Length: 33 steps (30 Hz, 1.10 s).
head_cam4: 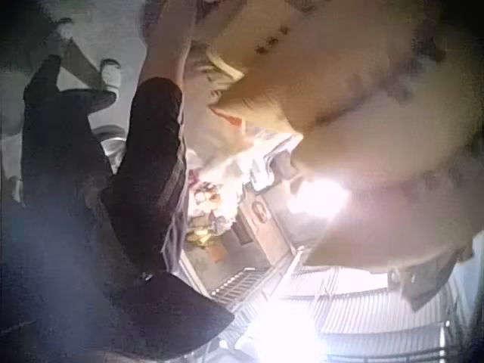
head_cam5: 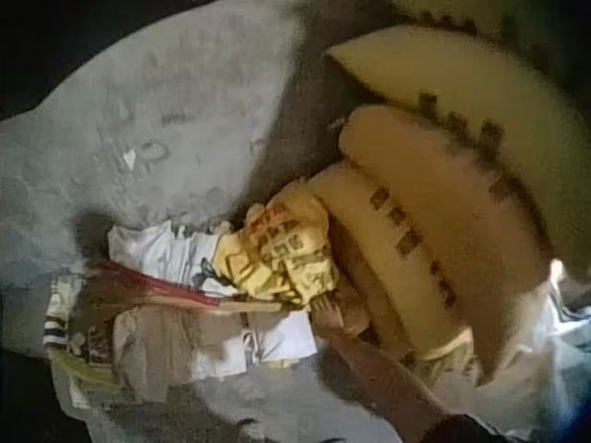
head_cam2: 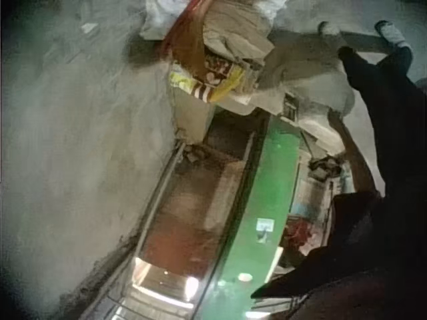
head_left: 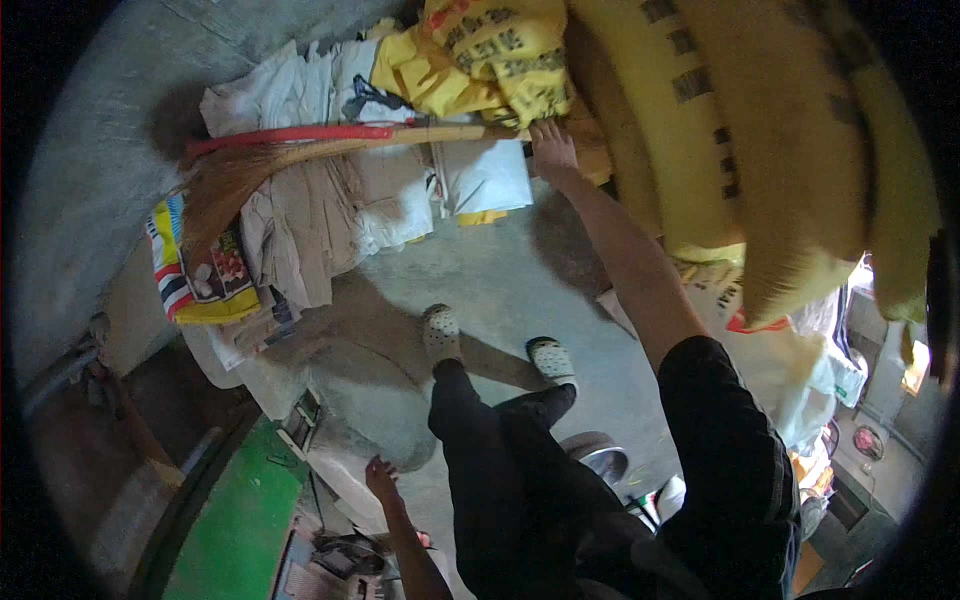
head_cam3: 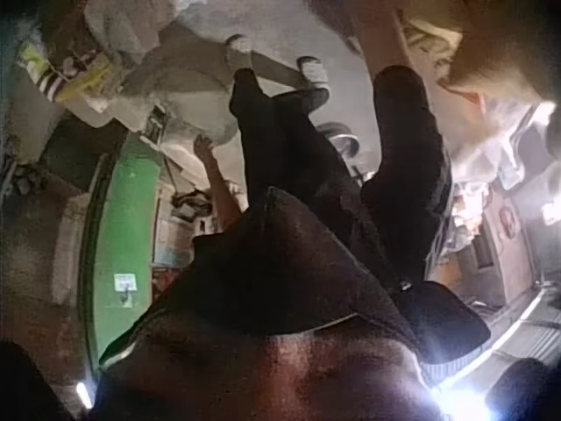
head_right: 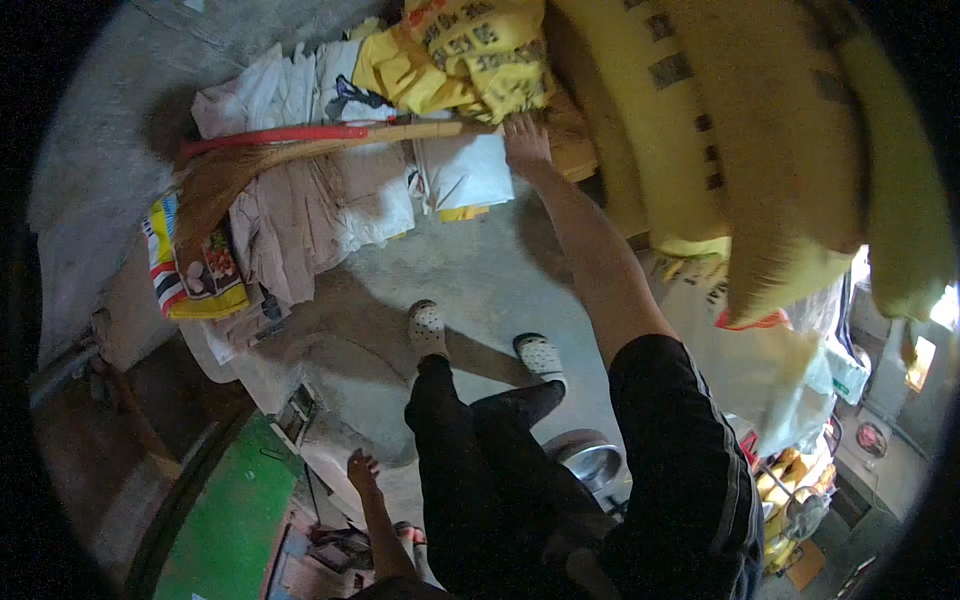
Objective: The person is sweeping the floor in a rice mill using a broom.
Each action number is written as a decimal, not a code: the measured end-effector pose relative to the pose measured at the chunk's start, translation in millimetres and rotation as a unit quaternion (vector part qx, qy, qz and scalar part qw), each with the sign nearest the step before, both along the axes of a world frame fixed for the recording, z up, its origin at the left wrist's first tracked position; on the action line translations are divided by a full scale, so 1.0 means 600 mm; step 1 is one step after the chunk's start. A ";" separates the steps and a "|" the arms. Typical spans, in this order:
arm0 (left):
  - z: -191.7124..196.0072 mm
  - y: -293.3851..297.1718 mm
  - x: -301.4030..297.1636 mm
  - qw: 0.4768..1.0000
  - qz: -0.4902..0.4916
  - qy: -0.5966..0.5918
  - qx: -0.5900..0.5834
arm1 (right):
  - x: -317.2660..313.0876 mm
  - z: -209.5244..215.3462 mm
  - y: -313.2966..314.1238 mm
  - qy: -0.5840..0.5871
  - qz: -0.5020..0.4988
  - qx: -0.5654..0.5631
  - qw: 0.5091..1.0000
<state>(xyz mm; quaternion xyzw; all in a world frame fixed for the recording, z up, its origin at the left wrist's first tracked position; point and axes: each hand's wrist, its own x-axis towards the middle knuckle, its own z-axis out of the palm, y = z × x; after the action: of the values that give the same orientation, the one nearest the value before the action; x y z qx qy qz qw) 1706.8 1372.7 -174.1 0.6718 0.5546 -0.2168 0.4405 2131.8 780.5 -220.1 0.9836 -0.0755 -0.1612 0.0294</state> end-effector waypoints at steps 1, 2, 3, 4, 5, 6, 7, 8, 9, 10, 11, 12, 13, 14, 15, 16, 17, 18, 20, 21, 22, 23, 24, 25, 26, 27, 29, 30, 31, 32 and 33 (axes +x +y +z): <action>-0.017 0.014 0.000 1.000 -0.007 0.007 0.000 | 0.031 -0.047 -0.005 0.005 -0.023 -0.011 1.000; -0.025 0.030 -0.010 0.999 -0.031 0.015 0.003 | 0.056 -0.075 0.007 0.053 -0.037 -0.038 0.997; -0.028 0.046 -0.018 0.998 -0.054 0.024 0.010 | 0.079 -0.084 0.027 0.102 -0.048 -0.062 0.992; -0.034 0.054 -0.014 0.998 -0.056 0.030 0.014 | 0.090 -0.085 0.029 0.128 -0.055 -0.042 0.989; -0.042 0.057 -0.009 0.998 -0.055 0.036 0.002 | 0.084 -0.115 0.012 0.061 -0.040 -0.058 0.996; -0.045 0.059 -0.007 0.998 -0.051 0.041 -0.007 | 0.082 -0.119 0.015 0.021 -0.036 -0.037 0.998; -0.052 0.058 -0.002 0.998 -0.050 0.041 -0.002 | 0.079 -0.119 0.020 -0.021 -0.033 -0.018 0.999; -0.062 0.053 0.006 0.998 -0.043 0.037 -0.014 | 0.079 -0.119 0.032 -0.023 -0.033 -0.015 0.999; -0.051 0.029 0.025 0.998 -0.044 0.041 -0.035 | 0.052 -0.113 0.033 -0.021 -0.011 0.011 1.000; -0.042 0.002 0.045 0.995 -0.089 0.027 -0.041 | 0.021 -0.101 0.031 -0.022 0.009 0.035 0.999; -0.024 -0.012 0.056 0.994 -0.094 0.028 -0.040 | -0.015 -0.076 0.045 -0.045 0.085 0.018 0.995; -0.005 -0.017 0.053 0.993 -0.098 -0.015 -0.058 | -0.063 -0.010 0.097 0.030 0.123 0.006 0.992; 0.015 -0.024 0.049 0.990 -0.101 -0.058 -0.076 | -0.102 0.071 0.153 0.178 -0.141 0.255 0.940; 0.034 -0.060 0.083 0.987 -0.115 -0.066 -0.086 | -0.190 0.099 0.150 0.081 0.133 0.164 0.974; 0.069 -0.091 0.099 0.985 -0.119 -0.080 -0.096 | -0.263 0.176 0.177 0.178 0.055 0.259 0.948; 0.111 -0.121 0.116 0.982 -0.124 -0.093 -0.106 | -0.336 0.253 0.207 0.211 -0.014 0.346 0.914; 0.159 -0.154 0.135 0.981 -0.129 -0.093 -0.109 | -0.414 0.331 0.214 0.196 0.004 0.433 0.880; 0.205 -0.197 0.155 0.978 -0.143 -0.101 -0.116 | -0.454 0.432 0.226 0.160 -0.087 0.559 0.809; 0.267 -0.240 0.157 0.972 -0.162 -0.116 -0.122 | -0.541 0.555 0.203 0.304 -0.172 0.549 0.759; 0.281 -0.260 0.154 0.967 -0.177 -0.139 -0.117 | -0.575 0.618 0.183 0.319 -0.180 0.523 0.770; 0.302 -0.266 0.139 0.962 -0.194 -0.156 -0.111 | -0.625 0.658 0.166 0.351 -0.219 0.496 0.763; 0.318 -0.269 0.124 0.961 -0.200 -0.157 -0.110 | -0.683 0.696 0.152 0.309 -0.220 0.515 0.769; 0.328 -0.277 0.105 0.963 -0.180 -0.174 -0.098 | -0.723 0.728 0.128 0.270 -0.215 0.531 0.774; 0.336 -0.289 0.085 0.963 -0.170 -0.191 -0.089 | -0.749 0.763 0.100 0.264 -0.218 0.535 0.772; 0.340 -0.303 0.059 0.962 -0.176 -0.191 -0.088 | -0.771 0.806 0.072 0.288 -0.256 0.537 0.751; 0.344 -0.309 0.027 0.964 -0.152 -0.195 -0.103 | -0.795 0.836 0.057 0.315 -0.290 0.539 0.726; 0.356 -0.340 0.008 0.968 -0.130 -0.181 -0.117 | -0.840 0.798 0.057 0.263 -0.293 0.494 0.775; 0.356 -0.352 -0.007 0.965 -0.137 -0.181 -0.129 | -0.874 0.761 0.063 0.209 -0.302 0.443 0.818; 0.359 -0.363 -0.021 0.962 -0.143 -0.182 -0.141 | -0.884 0.712 0.072 0.220 -0.332 0.415 0.818; 0.367 -0.366 -0.036 0.962 -0.141 -0.186 -0.143 | -0.876 0.649 0.091 0.231 -0.355 0.381 0.822; 0.375 -0.372 -0.042 0.959 -0.160 -0.187 -0.138 | -0.864 0.571 0.102 0.266 -0.348 0.366 0.821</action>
<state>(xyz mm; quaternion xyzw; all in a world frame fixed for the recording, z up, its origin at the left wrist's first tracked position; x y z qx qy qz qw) 1681.7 1149.6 51.0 0.7129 0.3119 -0.2298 0.5845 1613.2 841.6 122.7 0.7492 -0.3376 -0.4315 -0.3722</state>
